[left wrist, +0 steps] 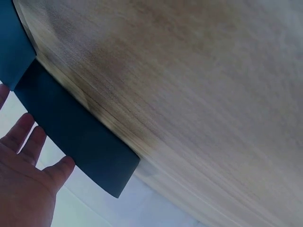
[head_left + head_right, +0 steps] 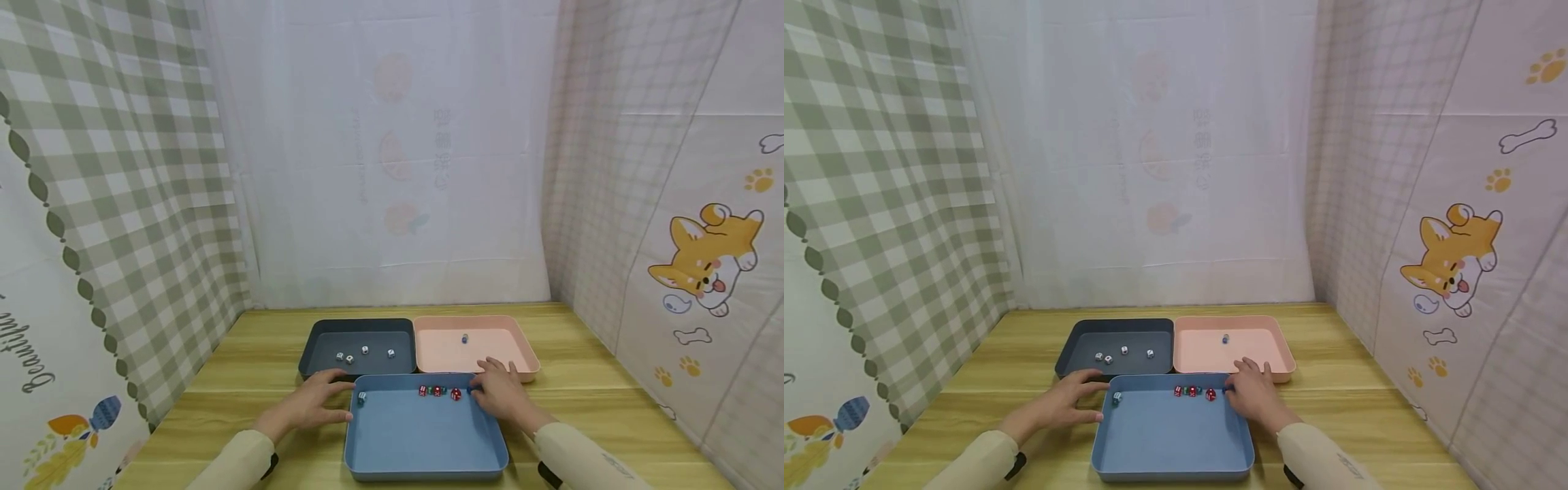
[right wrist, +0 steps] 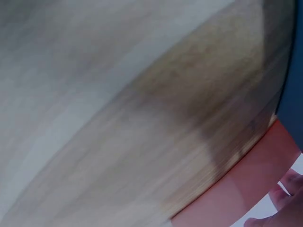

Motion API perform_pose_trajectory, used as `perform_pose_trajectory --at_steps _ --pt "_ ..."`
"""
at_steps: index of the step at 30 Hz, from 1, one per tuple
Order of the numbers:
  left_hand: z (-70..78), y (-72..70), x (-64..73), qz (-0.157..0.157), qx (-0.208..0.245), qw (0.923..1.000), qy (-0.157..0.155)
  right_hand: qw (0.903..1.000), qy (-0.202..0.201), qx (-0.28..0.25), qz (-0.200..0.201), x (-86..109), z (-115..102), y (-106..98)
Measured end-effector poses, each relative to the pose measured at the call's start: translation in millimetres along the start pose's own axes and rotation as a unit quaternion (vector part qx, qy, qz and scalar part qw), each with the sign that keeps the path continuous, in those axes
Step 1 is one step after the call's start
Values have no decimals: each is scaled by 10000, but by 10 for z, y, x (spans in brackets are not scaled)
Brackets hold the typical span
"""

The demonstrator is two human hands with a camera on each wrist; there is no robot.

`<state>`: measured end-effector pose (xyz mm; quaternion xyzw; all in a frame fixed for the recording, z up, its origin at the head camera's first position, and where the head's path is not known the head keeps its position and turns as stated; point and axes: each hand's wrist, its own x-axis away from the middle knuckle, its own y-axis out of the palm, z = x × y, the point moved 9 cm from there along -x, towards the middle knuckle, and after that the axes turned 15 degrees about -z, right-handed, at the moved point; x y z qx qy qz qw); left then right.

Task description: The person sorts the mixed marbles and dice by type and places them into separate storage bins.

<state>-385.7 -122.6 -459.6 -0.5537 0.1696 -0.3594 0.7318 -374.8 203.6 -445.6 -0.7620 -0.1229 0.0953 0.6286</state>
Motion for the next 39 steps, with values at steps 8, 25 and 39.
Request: perform_pose_trajectory --at_steps 8,25,39 --pt "6 -6 8 4 72 10000 55 9993 173 -296 -147 -54 16 42" --pt "4 -5 5 -29 41 10000 69 9900 18 -1386 274 -59 163 -82" --pt "-8 7 -2 -56 3 10000 18 9850 7 -1603 641 -295 384 -503"
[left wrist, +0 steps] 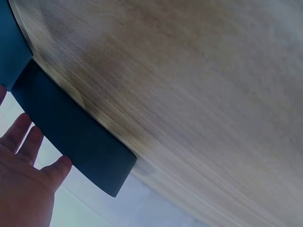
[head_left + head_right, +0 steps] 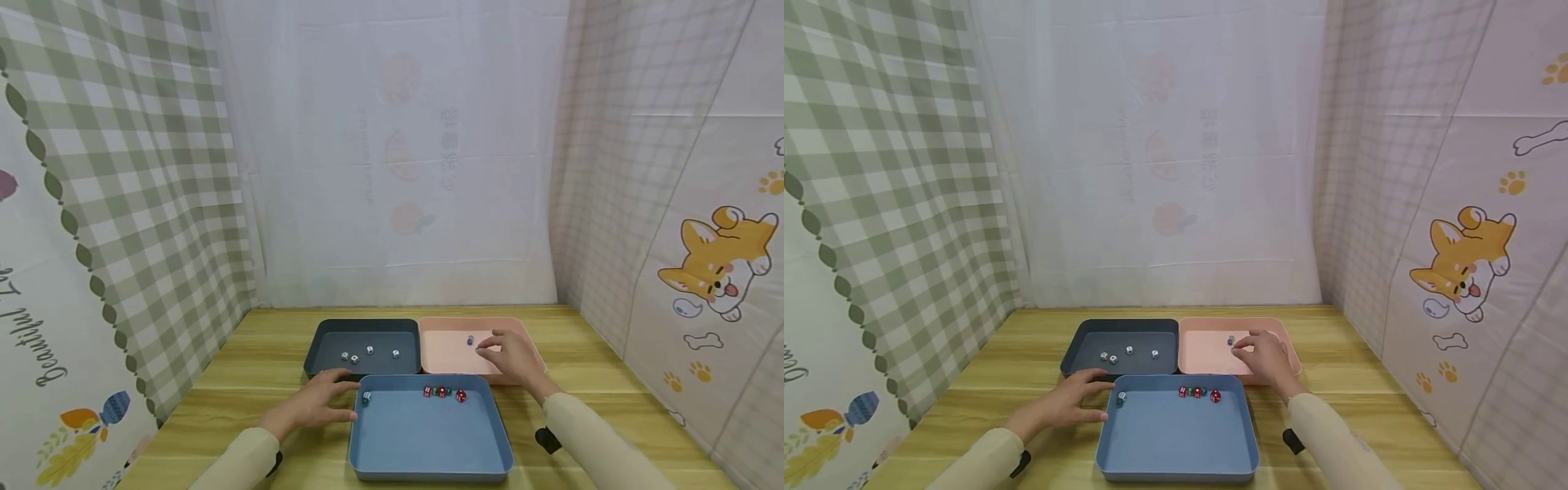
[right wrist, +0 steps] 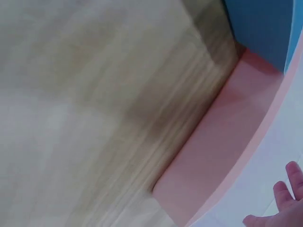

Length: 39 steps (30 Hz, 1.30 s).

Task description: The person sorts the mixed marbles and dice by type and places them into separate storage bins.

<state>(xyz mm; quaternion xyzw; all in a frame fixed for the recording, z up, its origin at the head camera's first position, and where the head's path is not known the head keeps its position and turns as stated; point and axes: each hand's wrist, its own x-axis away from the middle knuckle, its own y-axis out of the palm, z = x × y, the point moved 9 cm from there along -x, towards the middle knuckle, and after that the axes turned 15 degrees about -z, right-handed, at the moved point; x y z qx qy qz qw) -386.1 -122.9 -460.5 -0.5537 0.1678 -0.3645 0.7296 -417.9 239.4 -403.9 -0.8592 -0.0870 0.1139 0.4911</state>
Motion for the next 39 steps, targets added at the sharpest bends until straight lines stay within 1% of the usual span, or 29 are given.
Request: perform_pose_trajectory --at_steps 6,10,13,17,22,29,34,39 --pt "10 -3 0 13 -16 10000 5 9985 500 -199 -79 -55 153 -44" --pt "-3 6 3 22 8 10000 11 9950 969 -257 -38 -67 274 8" --pt "-10 16 11 35 40 10000 9 9904 1352 -279 0 -79 377 67" --pt "-16 20 25 62 54 10000 -22 9872 1572 -246 74 -105 457 121" --pt "-33 36 19 15 107 9999 -47 9861 1630 -285 126 -118 511 170" --pt "-36 56 10 -29 89 9999 -51 9903 1271 -525 174 -161 453 228" --pt "-22 47 8 -12 86 9999 -51 9908 1238 -489 263 -187 437 229" --pt "-25 33 0 24 64 9999 -73 9909 1236 -469 238 -216 444 212"
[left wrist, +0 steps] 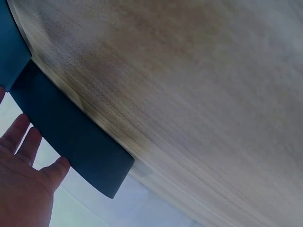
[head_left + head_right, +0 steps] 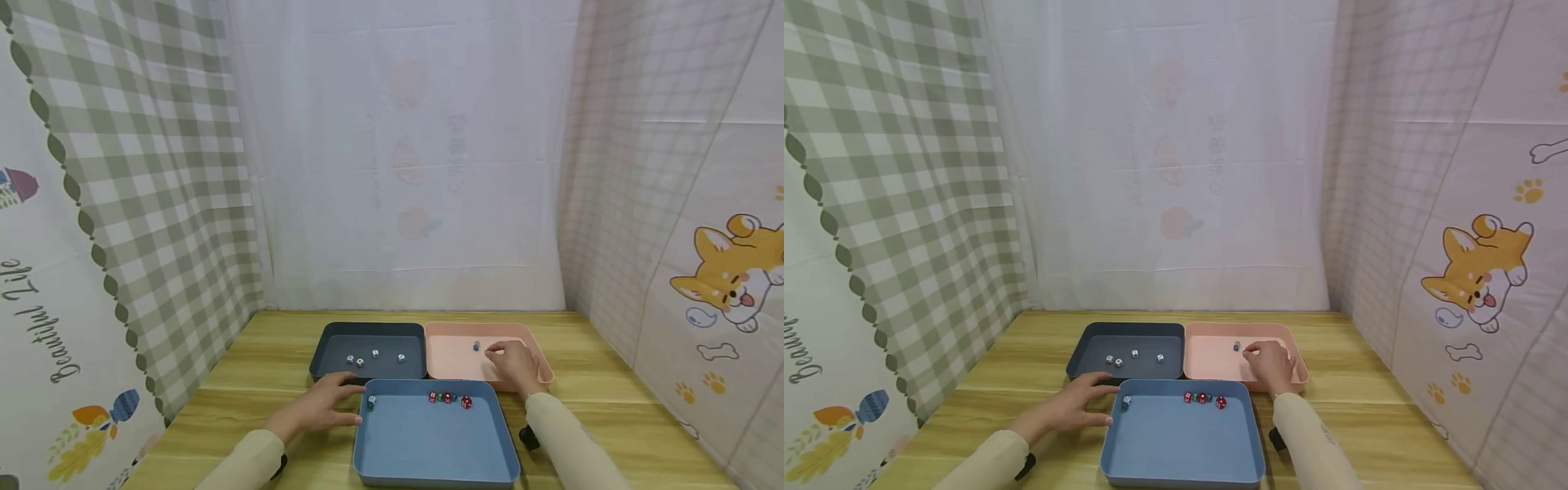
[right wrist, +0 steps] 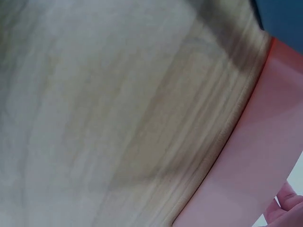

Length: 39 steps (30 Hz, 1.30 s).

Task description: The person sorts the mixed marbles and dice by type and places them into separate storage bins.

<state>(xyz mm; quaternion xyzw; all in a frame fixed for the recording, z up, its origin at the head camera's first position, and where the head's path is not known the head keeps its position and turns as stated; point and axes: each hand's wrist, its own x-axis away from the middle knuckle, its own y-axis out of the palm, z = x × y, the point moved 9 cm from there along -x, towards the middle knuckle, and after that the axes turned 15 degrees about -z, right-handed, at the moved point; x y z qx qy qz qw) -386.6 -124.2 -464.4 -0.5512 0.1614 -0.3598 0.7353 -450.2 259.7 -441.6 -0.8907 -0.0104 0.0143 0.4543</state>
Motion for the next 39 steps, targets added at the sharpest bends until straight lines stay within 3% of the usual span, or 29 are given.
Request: perform_pose_trajectory --at_steps 29,39 --pt "54 -24 -2 134 -140 9998 108 9998 -26 -7 -181 -32 14 9" --pt "16 -5 0 -14 24 10000 -55 9994 -88 -94 -334 -12 -13 -13"
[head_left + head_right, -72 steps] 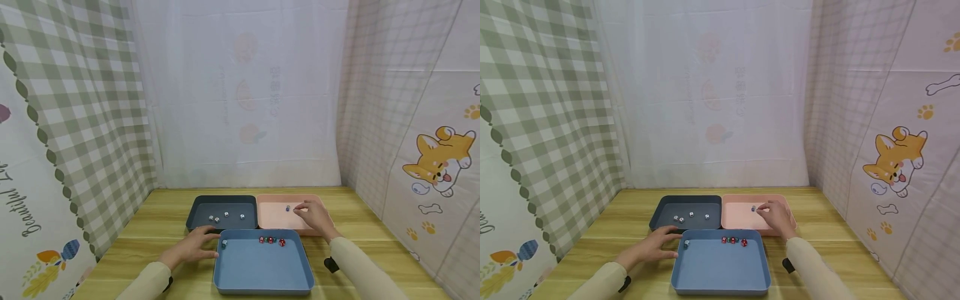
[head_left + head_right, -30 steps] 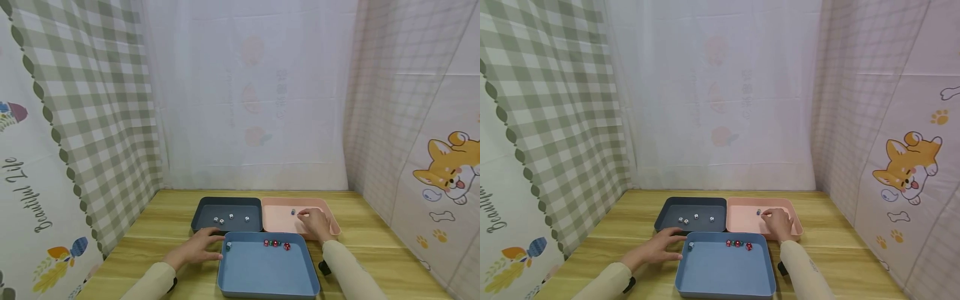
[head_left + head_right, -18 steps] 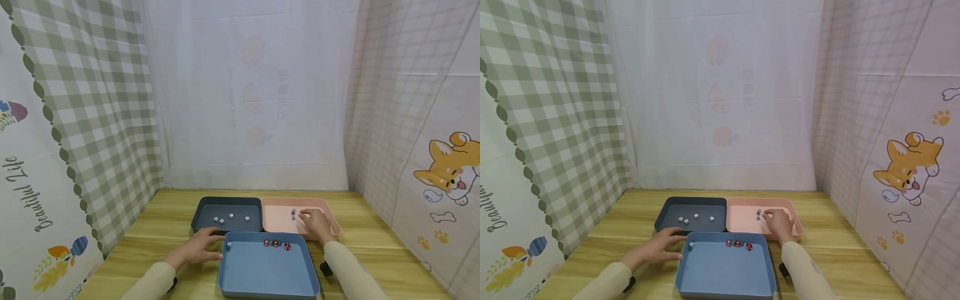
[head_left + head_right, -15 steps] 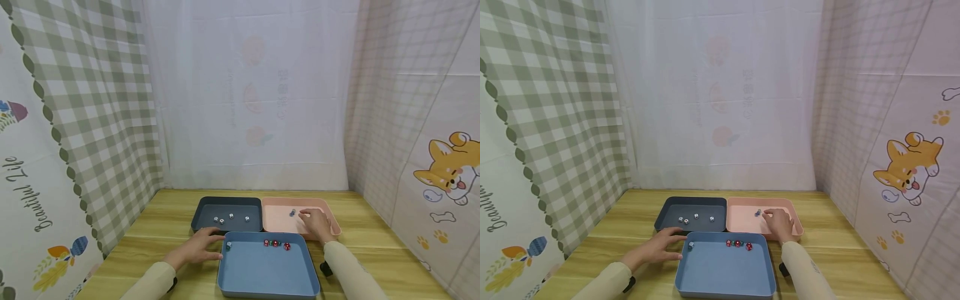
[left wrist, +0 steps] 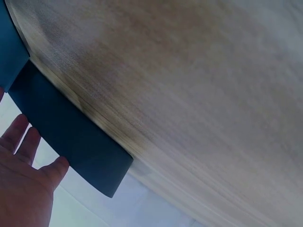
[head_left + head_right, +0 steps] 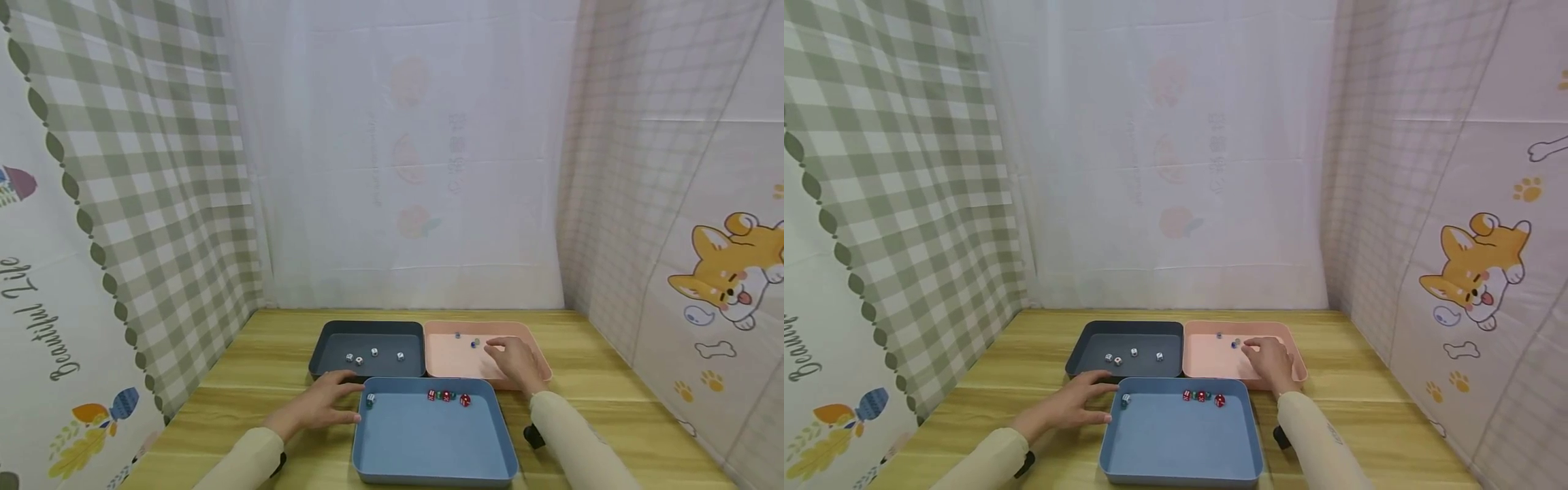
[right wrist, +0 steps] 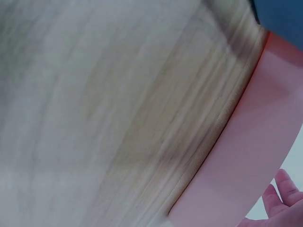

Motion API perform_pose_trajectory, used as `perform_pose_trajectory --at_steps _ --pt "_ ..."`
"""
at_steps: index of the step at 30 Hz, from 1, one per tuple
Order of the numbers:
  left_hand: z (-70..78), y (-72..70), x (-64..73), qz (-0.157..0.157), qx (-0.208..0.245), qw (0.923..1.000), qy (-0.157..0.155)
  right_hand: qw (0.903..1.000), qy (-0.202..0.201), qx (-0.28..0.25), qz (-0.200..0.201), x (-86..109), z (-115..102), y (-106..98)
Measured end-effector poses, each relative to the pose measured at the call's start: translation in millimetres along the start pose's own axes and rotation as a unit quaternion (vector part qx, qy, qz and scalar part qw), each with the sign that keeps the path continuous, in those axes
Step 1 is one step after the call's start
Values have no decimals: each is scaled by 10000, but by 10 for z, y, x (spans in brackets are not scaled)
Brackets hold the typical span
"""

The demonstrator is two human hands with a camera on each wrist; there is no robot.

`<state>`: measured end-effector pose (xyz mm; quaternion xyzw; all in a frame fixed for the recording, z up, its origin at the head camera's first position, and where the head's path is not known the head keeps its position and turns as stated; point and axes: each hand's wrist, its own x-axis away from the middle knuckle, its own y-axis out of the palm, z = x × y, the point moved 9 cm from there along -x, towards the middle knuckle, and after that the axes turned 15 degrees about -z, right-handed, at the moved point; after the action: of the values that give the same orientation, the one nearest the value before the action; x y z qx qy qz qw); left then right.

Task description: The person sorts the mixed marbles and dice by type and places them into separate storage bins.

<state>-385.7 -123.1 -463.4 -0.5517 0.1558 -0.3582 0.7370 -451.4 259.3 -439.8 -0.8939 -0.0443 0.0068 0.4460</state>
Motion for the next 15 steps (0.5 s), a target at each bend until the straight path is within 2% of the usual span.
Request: perform_pose_trajectory --at_steps 8,15 --pt "-21 14 -8 -29 46 10000 32 9991 -398 -68 -139 35 -111 53" --pt "-9 3 -2 -39 61 10000 41 9969 -710 93 -333 101 -249 91"
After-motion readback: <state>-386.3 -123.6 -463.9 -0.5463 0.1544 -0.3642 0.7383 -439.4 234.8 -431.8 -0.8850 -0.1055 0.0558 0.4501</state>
